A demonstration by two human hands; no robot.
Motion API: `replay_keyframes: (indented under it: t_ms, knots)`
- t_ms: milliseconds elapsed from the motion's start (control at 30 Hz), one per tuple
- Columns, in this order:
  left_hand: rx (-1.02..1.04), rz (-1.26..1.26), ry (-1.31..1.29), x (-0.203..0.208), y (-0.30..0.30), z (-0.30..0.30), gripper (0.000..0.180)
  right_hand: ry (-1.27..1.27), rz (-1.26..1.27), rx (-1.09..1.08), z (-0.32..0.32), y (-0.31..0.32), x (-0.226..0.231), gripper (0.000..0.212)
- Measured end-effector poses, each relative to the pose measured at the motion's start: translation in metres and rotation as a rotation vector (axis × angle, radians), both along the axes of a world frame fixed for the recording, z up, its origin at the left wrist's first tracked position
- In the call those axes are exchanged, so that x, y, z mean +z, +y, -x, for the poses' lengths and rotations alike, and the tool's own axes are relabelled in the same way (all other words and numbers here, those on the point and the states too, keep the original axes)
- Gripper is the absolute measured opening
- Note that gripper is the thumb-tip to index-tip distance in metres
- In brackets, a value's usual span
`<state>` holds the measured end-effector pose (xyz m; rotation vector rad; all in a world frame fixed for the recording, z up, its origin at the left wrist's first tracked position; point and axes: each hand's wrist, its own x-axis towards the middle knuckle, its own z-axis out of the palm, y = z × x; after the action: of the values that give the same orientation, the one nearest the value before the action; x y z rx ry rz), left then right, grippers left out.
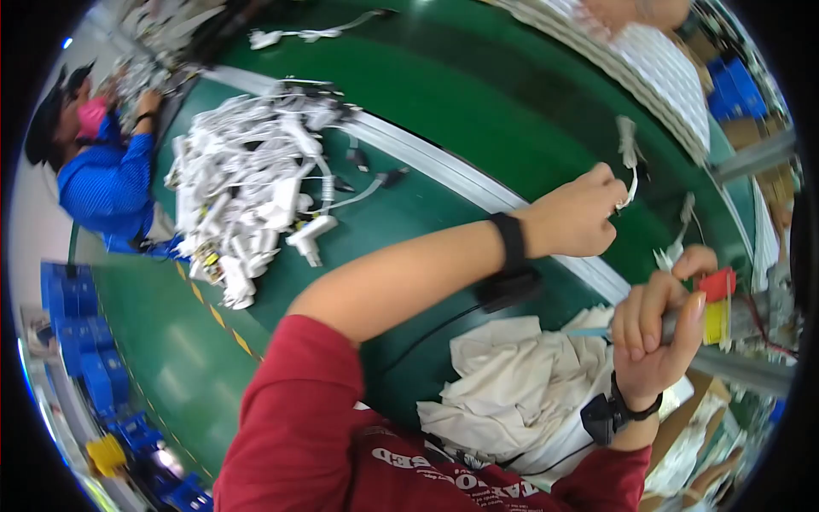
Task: The person picks up a charger from a pile, applies a substance from a nozzle to the internal components, and places it on the conveyor belt, repeating the process for several units.
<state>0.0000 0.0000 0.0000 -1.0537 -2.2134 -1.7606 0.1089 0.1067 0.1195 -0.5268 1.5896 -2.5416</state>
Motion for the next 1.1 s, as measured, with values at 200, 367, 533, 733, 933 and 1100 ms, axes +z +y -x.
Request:
replay_keyframes:
  t_ms: [200, 367, 533, 733, 933, 1100]
  knots:
    - [0.533, 0.612, 0.16, 0.031, -0.048, -0.008, 0.048, 0.002, -0.003, -0.078, 0.0, -0.005, -0.002, 0.029]
    - [0.516, 0.591, 0.307, 0.09, -0.159, -0.052, 0.044, 0.043, 0.0, -0.082, 0.009, 0.003, -0.005, 0.024]
    - [1.019, 0.807, 0.194, 0.143, -0.286, -0.113, 0.032, 0.032, 0.009, -0.11, 0.013, 0.003, -0.005, 0.023]
    - [1.262, 0.976, 0.064, 0.142, -0.414, -0.195, 0.024, 0.039, 0.004, -0.116, 0.011, -0.001, -0.008, 0.023]
    - [1.109, 0.873, -0.166, 0.116, -0.441, -0.206, 0.017, 0.043, -0.015, -0.188, 0.008, -0.005, -0.008, 0.023]
    - [1.154, 0.801, -0.152, 0.117, -0.447, -0.205, 0.013, 0.085, 0.01, -0.12, 0.006, -0.006, -0.01, 0.019]
